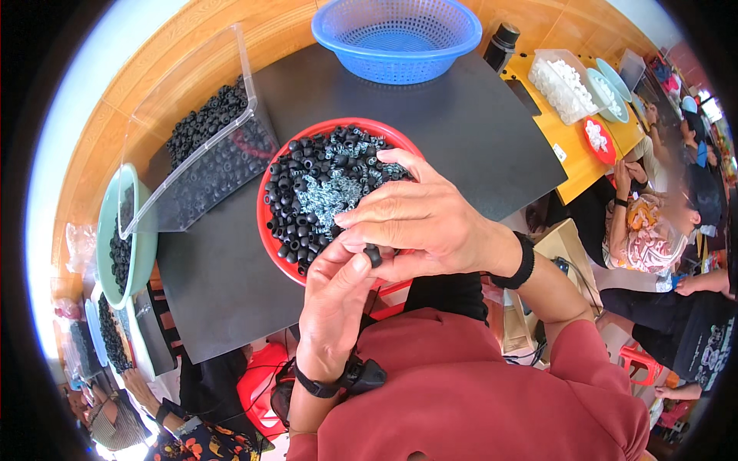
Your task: Sorting and assembling small black rings or nuts with blue inner components at a work table.
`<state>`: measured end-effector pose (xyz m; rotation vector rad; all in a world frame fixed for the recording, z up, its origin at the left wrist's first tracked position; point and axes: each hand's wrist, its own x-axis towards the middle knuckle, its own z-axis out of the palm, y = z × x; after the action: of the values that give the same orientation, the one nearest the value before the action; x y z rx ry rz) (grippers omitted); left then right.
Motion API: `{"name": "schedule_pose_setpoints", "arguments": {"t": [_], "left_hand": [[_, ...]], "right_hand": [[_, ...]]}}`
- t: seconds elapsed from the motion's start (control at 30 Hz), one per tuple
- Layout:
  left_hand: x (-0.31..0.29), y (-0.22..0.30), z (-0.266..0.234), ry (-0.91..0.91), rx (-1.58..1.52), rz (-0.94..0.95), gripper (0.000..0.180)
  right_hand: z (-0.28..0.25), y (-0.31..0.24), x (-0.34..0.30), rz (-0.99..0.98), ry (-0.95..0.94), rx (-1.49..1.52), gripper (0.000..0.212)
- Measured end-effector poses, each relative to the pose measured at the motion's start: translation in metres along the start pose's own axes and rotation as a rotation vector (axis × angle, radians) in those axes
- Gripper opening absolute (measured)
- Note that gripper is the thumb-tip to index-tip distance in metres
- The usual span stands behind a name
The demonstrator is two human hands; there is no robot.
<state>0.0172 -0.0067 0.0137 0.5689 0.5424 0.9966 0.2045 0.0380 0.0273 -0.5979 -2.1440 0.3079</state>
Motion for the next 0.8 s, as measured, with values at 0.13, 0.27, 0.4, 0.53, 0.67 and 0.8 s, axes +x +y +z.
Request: {"name": "schedule_pose_setpoints", "arguments": {"t": [0.13,0.27,0.4,0.53,0.67,0.8], "left_hand": [[0.0,0.003,0.003,0.065,-0.021,-0.068,0.022],[0.001,0.002,0.002,0.02,-0.1,-0.063,0.022],[0.001,0.0,0.004,0.133,0.108,0.028,0.019],[-0.001,-0.004,0.003,0.157,0.292,0.166,0.017],[-0.004,-0.001,0.009,0.218,0.549,0.248,0.017],[-0.006,0.0,0.009,0.169,0.558,0.24,0.018]], "right_hand": [[0.006,-0.002,-0.004,0.054,0.02,0.07,0.04],[0.008,-0.002,-0.009,0.098,0.021,0.113,0.04],[0.007,-0.007,-0.008,0.095,0.004,0.017,0.039],[0.005,-0.012,-0.005,0.122,-0.076,-0.056,0.039],[0.008,-0.012,-0.006,0.067,-0.076,-0.253,0.037],[0.009,-0.011,-0.006,0.098,-0.068,-0.155,0.034]]}}
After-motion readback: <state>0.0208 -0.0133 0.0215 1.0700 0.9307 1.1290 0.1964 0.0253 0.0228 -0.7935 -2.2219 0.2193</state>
